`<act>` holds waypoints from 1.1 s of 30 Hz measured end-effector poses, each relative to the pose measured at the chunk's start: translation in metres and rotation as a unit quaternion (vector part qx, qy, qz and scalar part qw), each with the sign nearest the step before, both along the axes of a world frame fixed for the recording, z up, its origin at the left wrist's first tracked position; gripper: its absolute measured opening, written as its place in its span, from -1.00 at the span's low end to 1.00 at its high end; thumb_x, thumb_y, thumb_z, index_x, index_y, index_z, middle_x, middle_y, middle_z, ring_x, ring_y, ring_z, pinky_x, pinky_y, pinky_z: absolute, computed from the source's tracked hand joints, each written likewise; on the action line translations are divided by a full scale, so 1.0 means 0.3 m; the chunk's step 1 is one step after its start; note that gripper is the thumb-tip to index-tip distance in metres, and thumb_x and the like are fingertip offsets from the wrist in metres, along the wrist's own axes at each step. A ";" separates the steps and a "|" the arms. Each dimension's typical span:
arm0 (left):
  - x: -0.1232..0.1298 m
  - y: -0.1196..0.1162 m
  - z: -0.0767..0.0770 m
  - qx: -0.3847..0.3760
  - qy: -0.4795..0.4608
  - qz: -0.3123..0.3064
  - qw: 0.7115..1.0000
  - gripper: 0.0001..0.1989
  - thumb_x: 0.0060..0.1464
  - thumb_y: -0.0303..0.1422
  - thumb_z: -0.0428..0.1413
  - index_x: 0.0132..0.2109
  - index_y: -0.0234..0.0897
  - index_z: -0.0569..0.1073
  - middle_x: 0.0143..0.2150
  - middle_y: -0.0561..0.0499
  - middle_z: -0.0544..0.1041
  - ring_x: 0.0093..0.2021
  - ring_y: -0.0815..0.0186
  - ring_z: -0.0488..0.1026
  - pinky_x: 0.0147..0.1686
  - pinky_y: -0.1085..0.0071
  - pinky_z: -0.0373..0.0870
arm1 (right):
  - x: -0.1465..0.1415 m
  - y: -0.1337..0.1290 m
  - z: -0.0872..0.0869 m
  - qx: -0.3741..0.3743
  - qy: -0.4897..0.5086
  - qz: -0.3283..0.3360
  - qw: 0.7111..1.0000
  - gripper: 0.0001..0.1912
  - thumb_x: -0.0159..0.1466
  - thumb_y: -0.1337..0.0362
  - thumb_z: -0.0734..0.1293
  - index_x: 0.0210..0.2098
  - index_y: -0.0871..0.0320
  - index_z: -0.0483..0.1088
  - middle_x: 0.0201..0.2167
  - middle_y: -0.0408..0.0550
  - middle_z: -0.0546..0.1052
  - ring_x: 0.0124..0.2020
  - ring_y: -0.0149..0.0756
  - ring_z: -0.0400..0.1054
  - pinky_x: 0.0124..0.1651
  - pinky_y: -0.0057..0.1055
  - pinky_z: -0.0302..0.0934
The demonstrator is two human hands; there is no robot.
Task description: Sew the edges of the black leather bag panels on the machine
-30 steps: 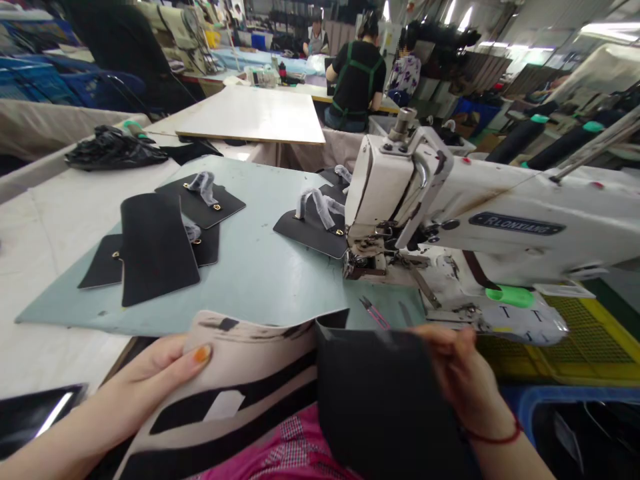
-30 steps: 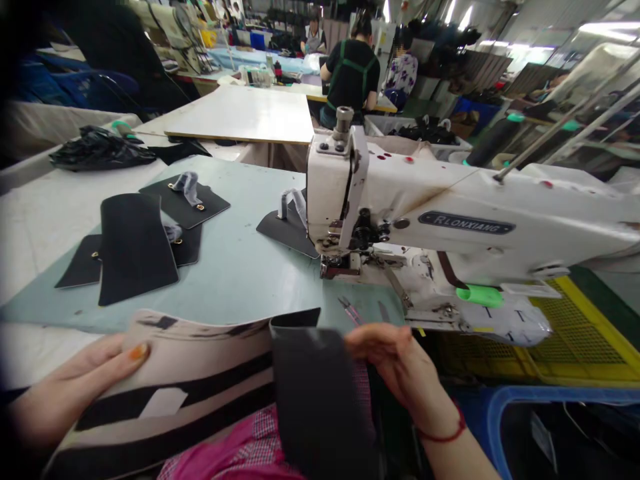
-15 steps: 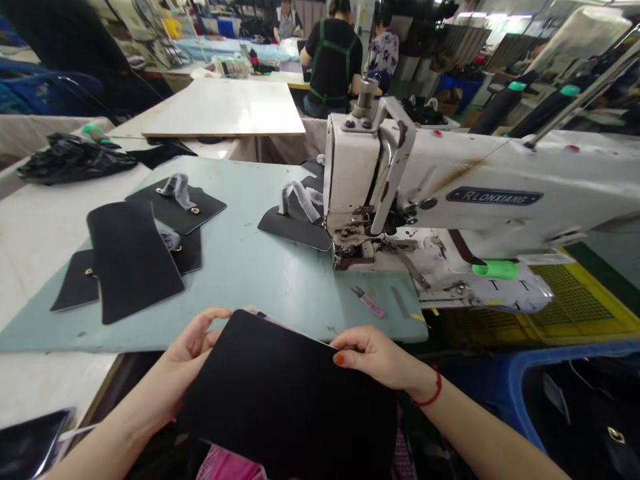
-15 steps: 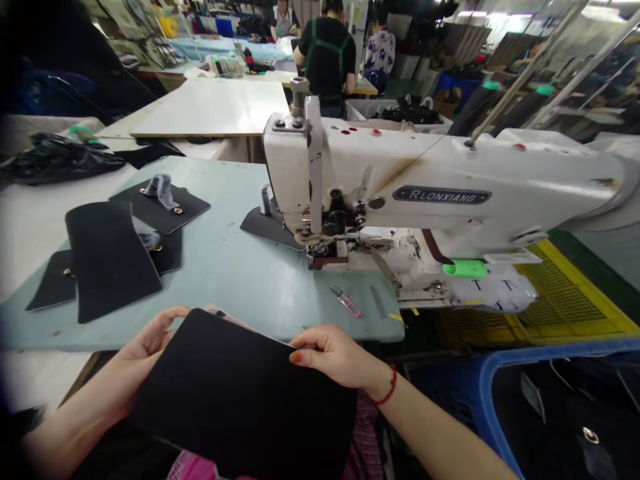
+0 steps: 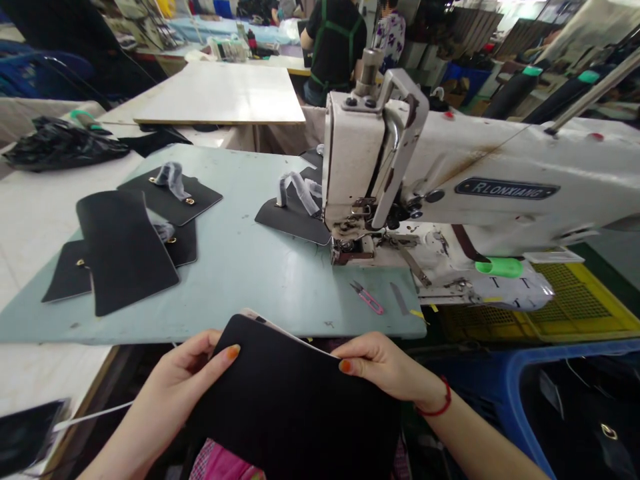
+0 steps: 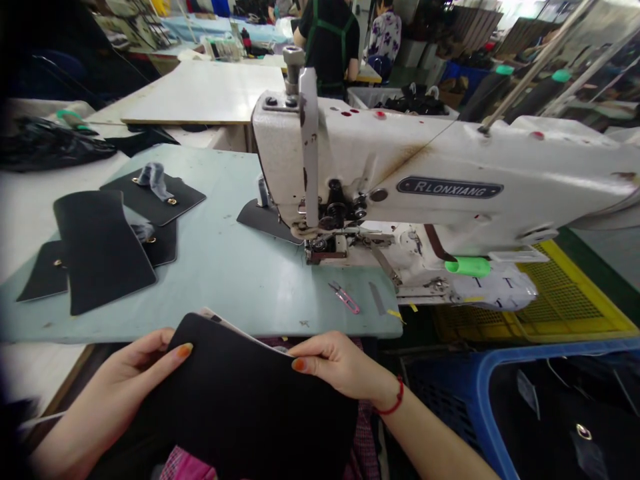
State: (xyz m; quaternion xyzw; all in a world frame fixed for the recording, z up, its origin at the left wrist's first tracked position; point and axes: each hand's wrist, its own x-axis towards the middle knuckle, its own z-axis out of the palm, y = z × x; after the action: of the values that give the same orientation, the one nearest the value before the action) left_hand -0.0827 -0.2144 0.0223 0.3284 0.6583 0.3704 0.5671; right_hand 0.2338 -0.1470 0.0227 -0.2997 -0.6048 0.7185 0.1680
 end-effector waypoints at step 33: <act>0.085 -0.028 0.050 0.265 0.179 -0.066 0.945 -0.94 0.16 -0.32 0.18 -0.27 -0.19 0.52 -0.25 0.06 0.59 -0.29 0.39 0.53 -0.24 0.63 0.45 | -0.215 0.006 0.138 0.173 0.012 -0.058 0.983 -0.71 0.46 0.22 0.24 0.07 0.08 0.52 -0.11 -0.10 0.60 -0.12 -0.32 0.50 -0.11 -0.53 0.27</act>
State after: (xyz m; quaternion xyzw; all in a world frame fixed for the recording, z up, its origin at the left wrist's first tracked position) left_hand -0.0573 -0.2229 0.0374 0.5706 0.6039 0.4280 0.3558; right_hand 0.1692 -0.1453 0.0642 -0.2922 -0.6994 0.5956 0.2659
